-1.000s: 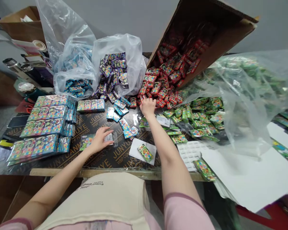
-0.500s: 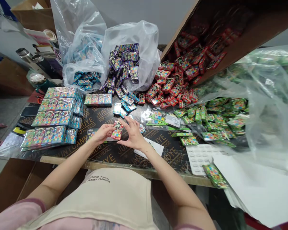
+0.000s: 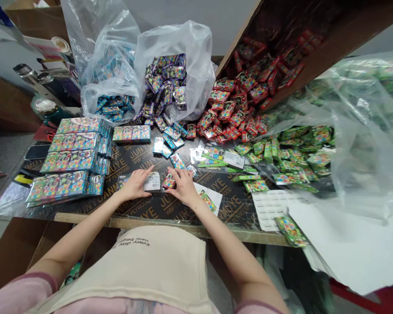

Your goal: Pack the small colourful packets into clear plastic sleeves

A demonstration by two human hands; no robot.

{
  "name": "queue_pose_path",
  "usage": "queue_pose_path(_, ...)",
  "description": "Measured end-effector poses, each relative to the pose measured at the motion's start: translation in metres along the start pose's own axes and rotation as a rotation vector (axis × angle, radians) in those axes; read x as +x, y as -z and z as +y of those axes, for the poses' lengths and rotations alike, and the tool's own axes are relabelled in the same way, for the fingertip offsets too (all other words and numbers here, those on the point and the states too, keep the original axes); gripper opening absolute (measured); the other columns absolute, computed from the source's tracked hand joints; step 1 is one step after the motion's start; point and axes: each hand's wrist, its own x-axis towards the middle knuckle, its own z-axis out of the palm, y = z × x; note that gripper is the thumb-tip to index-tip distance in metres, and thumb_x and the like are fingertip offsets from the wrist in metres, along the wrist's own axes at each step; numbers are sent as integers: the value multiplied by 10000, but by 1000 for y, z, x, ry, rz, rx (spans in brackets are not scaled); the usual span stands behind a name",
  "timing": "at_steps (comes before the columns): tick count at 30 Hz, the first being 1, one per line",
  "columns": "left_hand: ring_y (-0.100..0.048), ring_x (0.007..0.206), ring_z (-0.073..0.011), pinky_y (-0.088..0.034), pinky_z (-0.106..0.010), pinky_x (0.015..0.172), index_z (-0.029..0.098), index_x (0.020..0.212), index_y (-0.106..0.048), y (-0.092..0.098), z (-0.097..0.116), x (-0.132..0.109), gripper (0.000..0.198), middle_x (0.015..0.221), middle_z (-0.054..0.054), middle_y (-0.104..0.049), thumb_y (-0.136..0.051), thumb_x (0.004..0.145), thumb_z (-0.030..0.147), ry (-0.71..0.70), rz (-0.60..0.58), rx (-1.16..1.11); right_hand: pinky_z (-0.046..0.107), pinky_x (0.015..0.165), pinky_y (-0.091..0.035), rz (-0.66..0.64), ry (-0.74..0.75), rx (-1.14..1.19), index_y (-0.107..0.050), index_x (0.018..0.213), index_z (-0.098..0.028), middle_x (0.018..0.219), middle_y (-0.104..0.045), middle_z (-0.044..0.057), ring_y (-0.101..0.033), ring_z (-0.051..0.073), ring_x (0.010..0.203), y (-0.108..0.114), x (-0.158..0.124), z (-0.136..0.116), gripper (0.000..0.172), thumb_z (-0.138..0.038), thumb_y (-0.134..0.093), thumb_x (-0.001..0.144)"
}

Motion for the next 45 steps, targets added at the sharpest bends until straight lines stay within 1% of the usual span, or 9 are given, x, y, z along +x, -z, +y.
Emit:
queue_pose_path(8, -513, 1134, -298, -394, -468, 992, 257, 1518, -1, 5, 3, -4, 1181, 1281, -108, -525, -778, 629, 284, -48, 74, -165, 480, 1034, -335, 24, 27, 257, -326, 1441, -212, 1345, -542, 151, -489, 309, 1243, -1, -1, -12, 951, -575, -749, 671)
queue_pose_path(13, -522, 1127, -297, -408, -452, 975, 242, 1518, 10, 2, 3, 1, 1180, 1276, -107, -544, -774, 642, 339, -50, 98, -140, 433, 1055, -286, -13, -38, 160, -318, 1444, -241, 1236, -647, 78, -527, 222, 1202, 10, -4, -20, 620, -429, -542, 897)
queue_pose_path(20, -504, 1129, -335, -416, -474, 938, 236, 1500, -189, -2, 3, 1, 976, 1262, -139, -534, -721, 688, 332, -46, 7, 78, 617, 1013, -187, 257, -614, -353, -554, 1253, -136, 1446, -412, 222, -278, 404, 1361, 87, -52, 83, 522, -96, -558, 732)
queue_pose_path(24, -439, 1225, -357, -402, -489, 948, 316, 1424, -366, 5, 18, 13, 807, 1408, -154, -405, -710, 698, 243, -130, -172, 242, 601, 981, -242, 286, -767, -409, -665, 925, -155, 1155, -627, 190, -437, 383, 1217, 115, -77, 118, 233, -81, -541, 742)
queue_pose_path(28, -466, 1165, -364, -446, -474, 888, 260, 1238, -565, 14, 34, 30, 633, 1315, -172, -459, -769, 639, 239, -152, -326, 323, 377, 737, -441, 412, -686, 256, -590, 1122, -199, 687, -576, 16, -562, 228, 743, 107, -55, 89, 358, -324, -622, 788)
queue_pose_path(32, -446, 1213, -392, -385, -544, 978, 212, 1176, -611, 21, 41, 33, 651, 1339, -189, -461, -829, 564, 256, -122, -279, 196, 273, 605, -424, 216, -530, 879, -499, 1249, -266, 634, -462, -60, -479, 142, 595, 86, -22, 41, 515, -413, -638, 775)
queue_pose_path(35, -436, 1257, -376, -330, -548, 1042, 200, 1258, -565, 24, 50, 32, 785, 1392, -185, -454, -851, 547, 370, -31, -78, -221, 270, 637, -430, -2, -343, 902, -425, 1361, -273, 714, -488, -45, -469, 126, 628, 70, -5, 12, 551, -370, -579, 841)
queue_pose_path(40, -622, 679, -170, -505, -311, 672, 117, 859, -689, 25, 62, 34, 408, 776, -73, -677, -746, 657, 467, 379, 33, -1172, 313, 702, -477, -99, -166, 794, -141, 1503, -290, 859, -593, -1, -553, 152, 709, 48, 13, -24, 784, -393, -584, 864)
queue_pose_path(45, -580, 558, -116, -468, -252, 570, 105, 721, -679, 27, 54, 31, 353, 697, -58, -665, -822, 548, 377, 552, -35, -1368, 463, 1063, -331, -65, 143, 485, -253, 1475, -283, 1439, -419, 110, -411, 299, 1299, 49, 14, -34, 964, -450, -769, 677)
